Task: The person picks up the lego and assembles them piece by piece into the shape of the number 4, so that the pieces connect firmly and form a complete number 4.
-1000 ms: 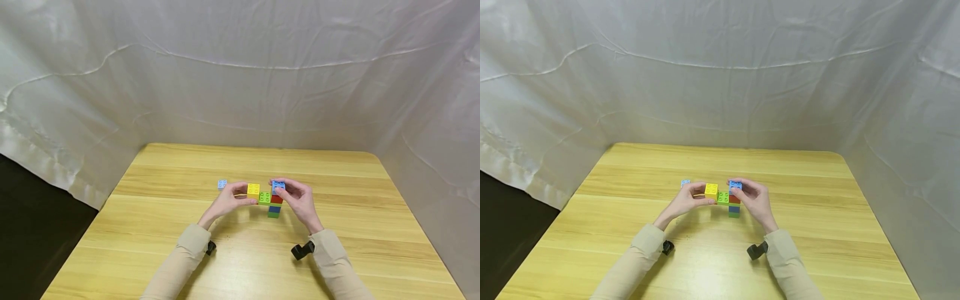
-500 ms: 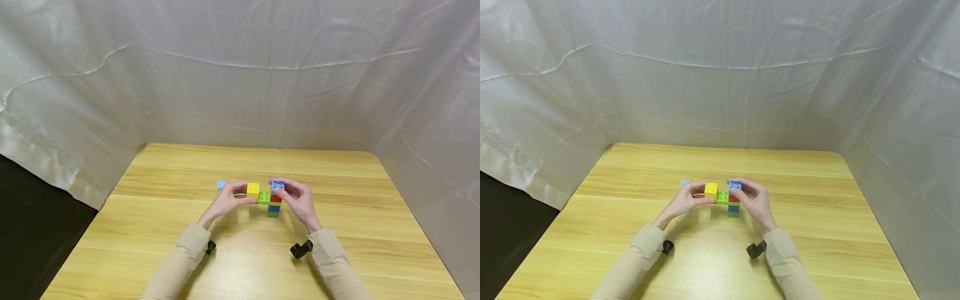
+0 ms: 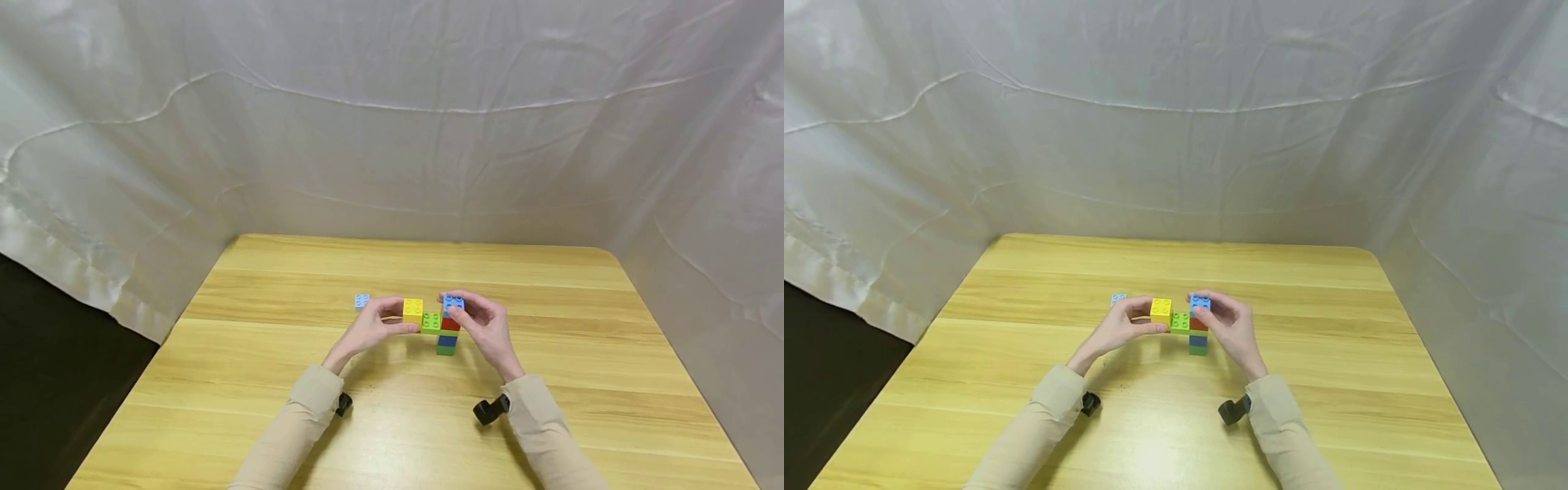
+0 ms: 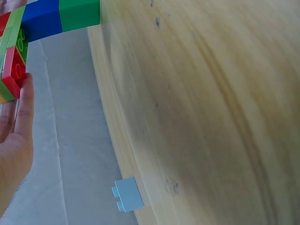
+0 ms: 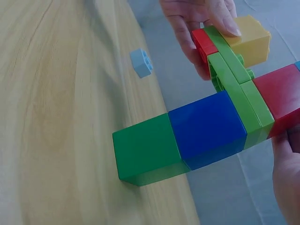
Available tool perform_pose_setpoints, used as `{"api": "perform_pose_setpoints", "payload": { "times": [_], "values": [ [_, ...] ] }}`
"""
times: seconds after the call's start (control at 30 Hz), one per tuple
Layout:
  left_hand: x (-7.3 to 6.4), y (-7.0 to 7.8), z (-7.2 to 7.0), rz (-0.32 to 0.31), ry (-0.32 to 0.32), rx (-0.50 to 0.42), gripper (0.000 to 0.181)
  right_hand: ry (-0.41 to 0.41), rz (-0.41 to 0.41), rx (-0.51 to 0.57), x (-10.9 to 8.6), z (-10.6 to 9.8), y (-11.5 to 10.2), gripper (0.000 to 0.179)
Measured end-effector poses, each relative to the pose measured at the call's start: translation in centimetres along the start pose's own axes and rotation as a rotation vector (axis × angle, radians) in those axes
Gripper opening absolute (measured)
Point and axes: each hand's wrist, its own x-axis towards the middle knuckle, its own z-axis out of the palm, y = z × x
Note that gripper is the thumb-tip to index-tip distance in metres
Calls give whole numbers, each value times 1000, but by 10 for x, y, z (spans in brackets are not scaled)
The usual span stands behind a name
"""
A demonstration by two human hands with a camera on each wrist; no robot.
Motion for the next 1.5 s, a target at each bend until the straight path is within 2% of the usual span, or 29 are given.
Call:
{"api": "perform_pose_setpoints", "payload": {
  "times": [0.37, 0.53, 0.63, 0.7, 0.8, 0.9, 1.0, 1.13, 1.27, 1.37, 1.5],
  "values": [
    [-1, -2, -2, 7, -4, -10, 43, 13, -9, 41, -1, 2, 3, 38],
    [-2, -1, -3, 10, -15, -21, 43, -17, -16, 62, -2, 1, 7, 45],
    [-2, -1, -4, 22, -23, -21, 42, -62, 38, 54, -6, -2, 12, 57],
    [-3, -1, -4, 25, -25, -23, 41, -87, 107, 15, -8, -4, 16, 63],
    [-3, -2, -4, 24, -22, -30, 41, -103, 177, -68, -11, -6, 22, 63],
    [-3, -2, -4, 27, -21, -33, 41, -89, 200, -128, -13, -6, 26, 59],
    [-3, -2, -4, 41, -39, -29, 42, -63, 197, -138, -14, -6, 30, 56],
    [-3, -3, -13, 38, -96, -27, 50, -39, 195, -120, -14, -4, 32, 55],
    [-5, -8, -34, 37, -131, -60, 64, -26, 205, -114, -14, -2, 32, 54],
    [-4, -13, -50, 44, -75, -73, 72, -9, 215, -114, -13, -1, 32, 54],
    [0, -20, -65, 34, 76, -53, 77, 17, 222, -99, -13, -1, 33, 53]
  ]
}}
